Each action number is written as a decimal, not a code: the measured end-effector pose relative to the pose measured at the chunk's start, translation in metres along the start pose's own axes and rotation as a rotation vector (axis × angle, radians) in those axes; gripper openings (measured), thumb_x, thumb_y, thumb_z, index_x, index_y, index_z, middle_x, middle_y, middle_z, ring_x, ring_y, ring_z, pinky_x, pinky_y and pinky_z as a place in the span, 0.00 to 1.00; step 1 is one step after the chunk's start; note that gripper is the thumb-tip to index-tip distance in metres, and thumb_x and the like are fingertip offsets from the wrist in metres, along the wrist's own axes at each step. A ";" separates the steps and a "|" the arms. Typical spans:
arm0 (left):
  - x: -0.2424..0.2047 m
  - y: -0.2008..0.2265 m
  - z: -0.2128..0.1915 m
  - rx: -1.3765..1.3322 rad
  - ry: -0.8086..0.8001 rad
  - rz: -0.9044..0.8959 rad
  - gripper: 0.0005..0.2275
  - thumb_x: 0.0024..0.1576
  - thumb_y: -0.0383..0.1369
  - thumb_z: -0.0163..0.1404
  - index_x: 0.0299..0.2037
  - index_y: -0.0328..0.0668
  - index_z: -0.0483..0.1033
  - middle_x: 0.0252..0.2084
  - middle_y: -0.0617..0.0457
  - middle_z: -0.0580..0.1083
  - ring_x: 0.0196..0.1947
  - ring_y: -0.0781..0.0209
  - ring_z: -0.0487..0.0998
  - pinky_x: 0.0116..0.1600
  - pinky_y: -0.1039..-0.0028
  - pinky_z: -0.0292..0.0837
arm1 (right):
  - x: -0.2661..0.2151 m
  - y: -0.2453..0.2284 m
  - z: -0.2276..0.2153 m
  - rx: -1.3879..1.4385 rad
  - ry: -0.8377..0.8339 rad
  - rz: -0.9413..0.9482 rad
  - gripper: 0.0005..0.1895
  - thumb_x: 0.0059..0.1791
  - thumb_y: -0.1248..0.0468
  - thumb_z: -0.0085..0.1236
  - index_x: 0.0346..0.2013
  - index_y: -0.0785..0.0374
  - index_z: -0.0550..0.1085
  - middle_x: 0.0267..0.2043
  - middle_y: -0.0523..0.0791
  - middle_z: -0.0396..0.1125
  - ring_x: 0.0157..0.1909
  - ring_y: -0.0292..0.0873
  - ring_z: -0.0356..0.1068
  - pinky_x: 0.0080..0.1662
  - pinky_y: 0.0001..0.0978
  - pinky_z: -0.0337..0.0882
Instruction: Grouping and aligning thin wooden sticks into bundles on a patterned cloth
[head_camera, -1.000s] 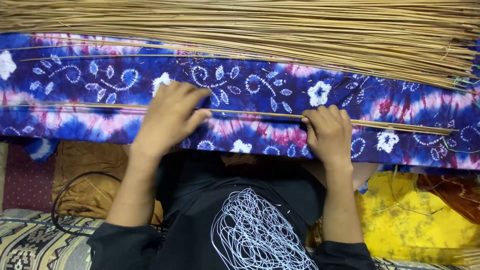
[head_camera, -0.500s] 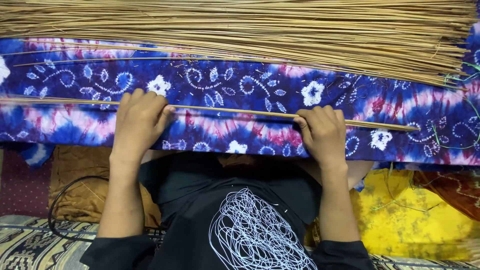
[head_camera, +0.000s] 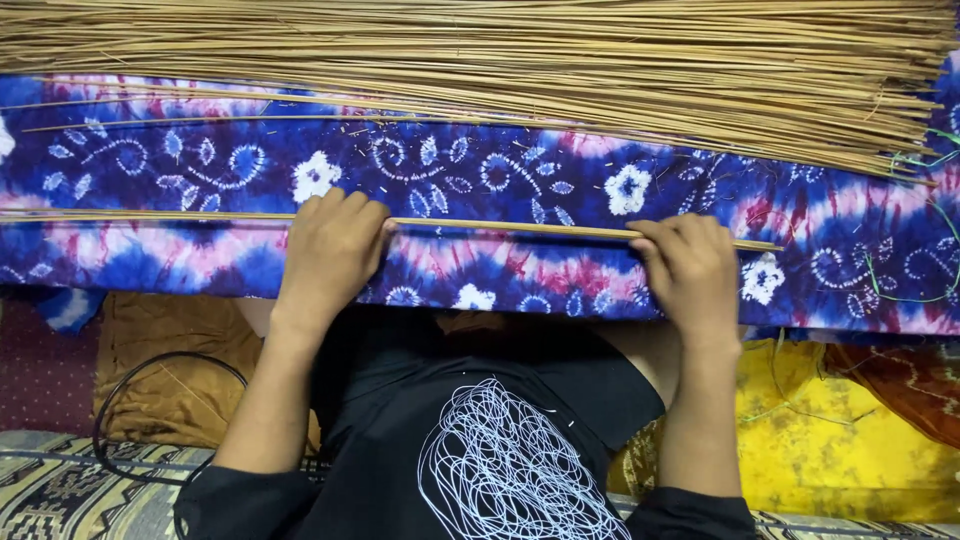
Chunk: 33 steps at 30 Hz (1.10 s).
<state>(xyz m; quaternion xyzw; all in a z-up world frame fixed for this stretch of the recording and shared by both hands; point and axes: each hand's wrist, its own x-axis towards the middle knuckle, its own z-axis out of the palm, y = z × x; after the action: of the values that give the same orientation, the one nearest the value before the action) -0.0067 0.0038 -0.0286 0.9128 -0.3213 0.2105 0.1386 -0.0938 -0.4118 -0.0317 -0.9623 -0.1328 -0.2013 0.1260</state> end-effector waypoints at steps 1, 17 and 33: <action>-0.002 0.001 0.002 -0.001 -0.002 0.000 0.08 0.64 0.35 0.54 0.33 0.48 0.74 0.26 0.54 0.66 0.30 0.52 0.71 0.37 0.64 0.65 | -0.006 0.006 0.001 0.001 -0.001 0.001 0.07 0.58 0.57 0.61 0.45 0.54 0.81 0.35 0.43 0.67 0.40 0.50 0.68 0.46 0.42 0.66; 0.003 0.015 0.004 0.040 0.097 0.056 0.08 0.54 0.33 0.64 0.40 0.49 0.80 0.34 0.55 0.71 0.40 0.52 0.75 0.43 0.65 0.68 | -0.018 0.013 -0.003 0.101 0.070 0.106 0.08 0.56 0.58 0.66 0.50 0.49 0.85 0.40 0.45 0.67 0.45 0.51 0.68 0.51 0.42 0.68; 0.137 0.015 0.027 -0.339 -0.006 0.165 0.05 0.62 0.32 0.57 0.37 0.40 0.78 0.37 0.54 0.74 0.39 0.55 0.72 0.51 0.65 0.70 | 0.131 -0.023 0.009 0.106 -0.001 -0.138 0.03 0.52 0.67 0.69 0.41 0.59 0.83 0.40 0.41 0.69 0.44 0.43 0.64 0.52 0.37 0.67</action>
<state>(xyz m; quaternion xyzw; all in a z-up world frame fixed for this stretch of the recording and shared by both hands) 0.0885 -0.0906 0.0145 0.8477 -0.4261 0.1613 0.2718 0.0185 -0.3606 0.0197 -0.9429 -0.2094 -0.2017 0.1628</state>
